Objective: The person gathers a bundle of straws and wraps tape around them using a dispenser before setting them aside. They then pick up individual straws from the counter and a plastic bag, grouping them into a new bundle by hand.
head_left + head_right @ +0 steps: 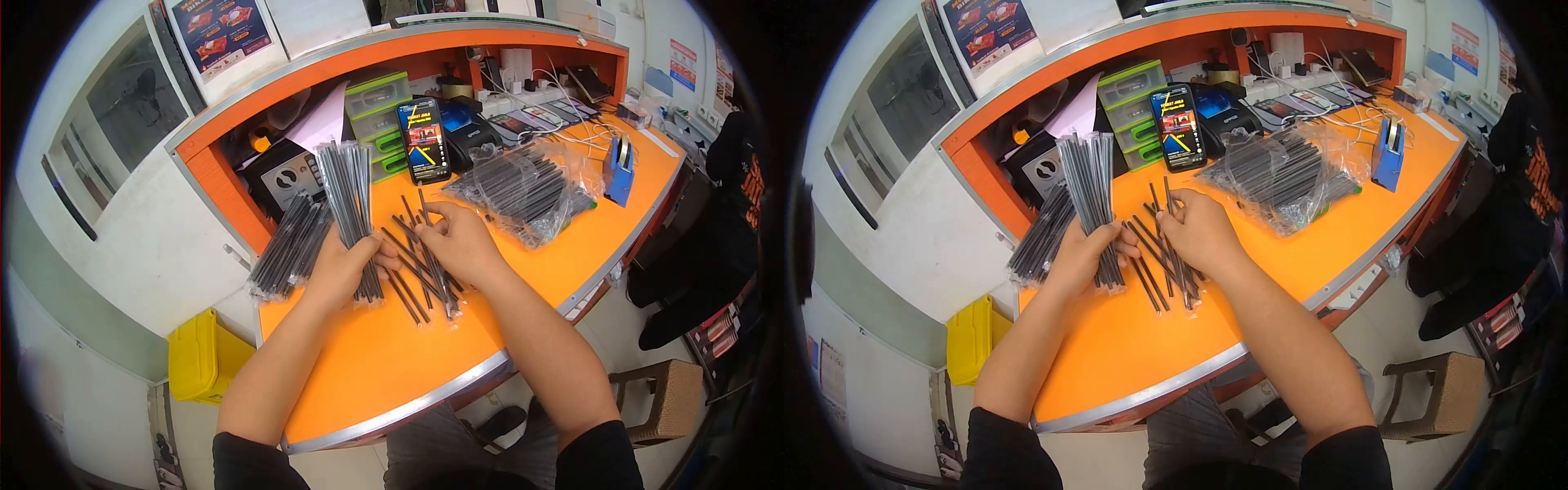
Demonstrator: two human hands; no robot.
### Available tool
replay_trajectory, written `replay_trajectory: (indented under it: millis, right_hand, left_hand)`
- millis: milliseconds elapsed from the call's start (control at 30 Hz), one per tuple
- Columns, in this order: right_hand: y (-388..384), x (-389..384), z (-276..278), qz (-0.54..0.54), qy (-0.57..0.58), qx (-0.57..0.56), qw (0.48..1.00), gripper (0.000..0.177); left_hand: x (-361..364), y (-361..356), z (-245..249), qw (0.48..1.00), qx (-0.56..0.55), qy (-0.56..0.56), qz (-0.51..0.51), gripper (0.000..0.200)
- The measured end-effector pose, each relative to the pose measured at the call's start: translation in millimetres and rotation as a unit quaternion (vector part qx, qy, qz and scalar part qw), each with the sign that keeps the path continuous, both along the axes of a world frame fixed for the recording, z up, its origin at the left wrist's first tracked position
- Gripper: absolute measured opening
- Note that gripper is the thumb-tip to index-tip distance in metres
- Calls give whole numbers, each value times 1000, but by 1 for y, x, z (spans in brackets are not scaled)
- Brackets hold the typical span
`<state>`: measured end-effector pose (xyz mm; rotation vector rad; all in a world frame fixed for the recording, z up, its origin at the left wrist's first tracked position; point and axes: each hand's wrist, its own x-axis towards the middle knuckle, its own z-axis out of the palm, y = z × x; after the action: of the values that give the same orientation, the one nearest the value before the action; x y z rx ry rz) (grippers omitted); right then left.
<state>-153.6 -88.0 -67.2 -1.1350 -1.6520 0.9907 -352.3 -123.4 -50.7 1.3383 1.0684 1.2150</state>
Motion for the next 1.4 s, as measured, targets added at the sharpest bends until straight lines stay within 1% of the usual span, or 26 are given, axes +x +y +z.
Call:
replay_trajectory:
  millis: [133,233,333,433,500,533,633,733,833,967,1033,1167,1233,1400]
  right_hand:
    - [2,-1,-5,-28,-44,55,997,46]
    - [-2,1,2,-25,-64,15,997,47]
    - [1,-2,-6,-58,-55,65,995,45]
    - [7,-4,-8,-75,-36,192,978,40]
    - [5,-6,-3,6,92,142,986,34]
    - [3,-7,1,47,155,115,980,32]
    - [-2,-6,7,122,197,84,969,24]
    - [0,-4,3,153,244,40,957,18]
    - [1,-2,6,132,212,29,968,16]
    - [1,-3,6,126,250,20,960,17]
    - [2,-3,7,113,269,16,956,17]
    - [2,0,7,145,251,8,957,17]
    - [3,-1,3,159,247,4,956,18]
    - [4,-1,2,130,253,15,959,17]
  left_hand:
    - [2,-1,1,1000,-6,6,-13,18]
    - [4,-4,3,1000,-9,8,-14,19]
    - [3,-3,2,1000,-22,12,-19,18]
    - [3,-3,1,999,-33,7,-25,21]
    - [6,-5,1,999,-34,6,-34,23]
    - [8,-8,3,999,-32,7,-43,24]
    - [11,-11,1,997,-30,0,-77,25]
    - [13,-13,2,995,-30,-11,-91,27]
    - [11,-10,0,996,-28,-12,-87,29]
    - [10,-10,4,996,-40,-8,-79,31]
    - [10,-9,2,997,-29,-14,-69,31]
    - [14,-14,5,996,-27,-38,-77,31]
    - [13,-14,5,994,-36,-30,-95,31]
    - [13,-14,8,994,-24,8,-105,29]
